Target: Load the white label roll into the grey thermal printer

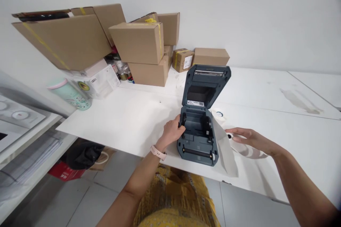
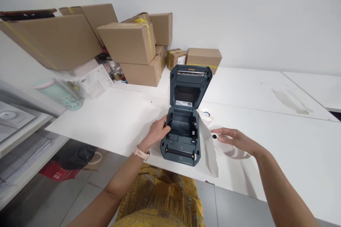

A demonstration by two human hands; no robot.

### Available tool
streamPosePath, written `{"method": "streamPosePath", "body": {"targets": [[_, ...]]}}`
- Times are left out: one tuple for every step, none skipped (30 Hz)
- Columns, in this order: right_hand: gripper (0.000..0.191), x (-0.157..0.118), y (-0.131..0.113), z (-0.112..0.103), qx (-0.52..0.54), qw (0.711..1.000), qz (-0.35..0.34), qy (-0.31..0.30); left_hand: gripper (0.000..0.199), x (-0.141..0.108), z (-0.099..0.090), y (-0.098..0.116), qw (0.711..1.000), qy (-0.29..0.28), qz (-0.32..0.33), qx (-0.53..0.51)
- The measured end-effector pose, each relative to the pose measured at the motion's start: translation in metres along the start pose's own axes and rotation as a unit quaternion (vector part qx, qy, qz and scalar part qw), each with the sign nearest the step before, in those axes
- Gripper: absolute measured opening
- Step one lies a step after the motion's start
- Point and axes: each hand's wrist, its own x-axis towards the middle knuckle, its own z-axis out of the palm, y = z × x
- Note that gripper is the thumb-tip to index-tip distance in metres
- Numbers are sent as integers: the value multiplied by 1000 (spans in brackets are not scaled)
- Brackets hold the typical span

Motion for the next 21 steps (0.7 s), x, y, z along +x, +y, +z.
{"method": "streamPosePath", "body": {"targets": [[50,1,-3,5,-4,1000,-4,-3,58,0,0,0,1000,0,0,0],[50,2,-5,10,-5,1000,-8,-3,58,-1,-1,0,1000,0,-1,0],[52,4,-7,15,-8,1000,-13,0,58,-1,-1,1,1000,-1,-1,-1],[54,5,-7,19,-13,1000,-20,6,57,-1,-2,1,1000,0,-2,-1],[56,7,-7,24,-21,999,-29,16,57,-2,-2,1,1000,0,-2,-2],[58,10,-6,29,-30,998,-39,31,57,-2,-2,1,1000,1,-3,-4],[59,12,-4,35,-40,997,-49,49,56,-2,-2,1,1000,1,-2,-5],[61,15,-2,41,-49,995,-59,68,56,-2,-2,1,1000,2,-2,-7],[63,17,1,47,-56,993,-65,85,56,-2,-2,1,1000,2,-1,-9],[64,18,3,53,-61,991,-68,98,55,-2,-1,1,1000,2,-1,-11],[64,18,6,58,-65,990,-69,108,56,-2,-1,1,1000,2,-1,-12],[64,15,8,61,-71,988,-68,116,56,-2,0,0,1000,2,-1,-14],[62,11,10,61,-77,987,-65,125,57,-1,0,0,1000,2,-2,-15],[59,5,11,60,-77,987,-56,132,58,-1,1,-1,1000,2,-2,-16],[56,-4,13,57,-68,988,-44,135,59,-1,1,-1,1000,2,-2,-18],[53,-13,14,51,-46,989,-30,141,59,-1,1,-1,1000,2,-3,-19],[50,-24,15,46,-12,987,-16,156,59,0,1,-2,1000,2,-3,-20],[48,-34,14,40,32,983,-10,182,59,0,1,-2,1000,2,-3,-22],[47,-43,12,35,84,972,-21,217,58,0,1,-2,1000,2,-3,-24],[50,-51,7,32,132,959,-46,247,58,0,2,-2,1000,2,-3,-25],[53,-56,-1,31,175,943,-88,267,58,0,2,-3,1000,3,-2,-27]]}}
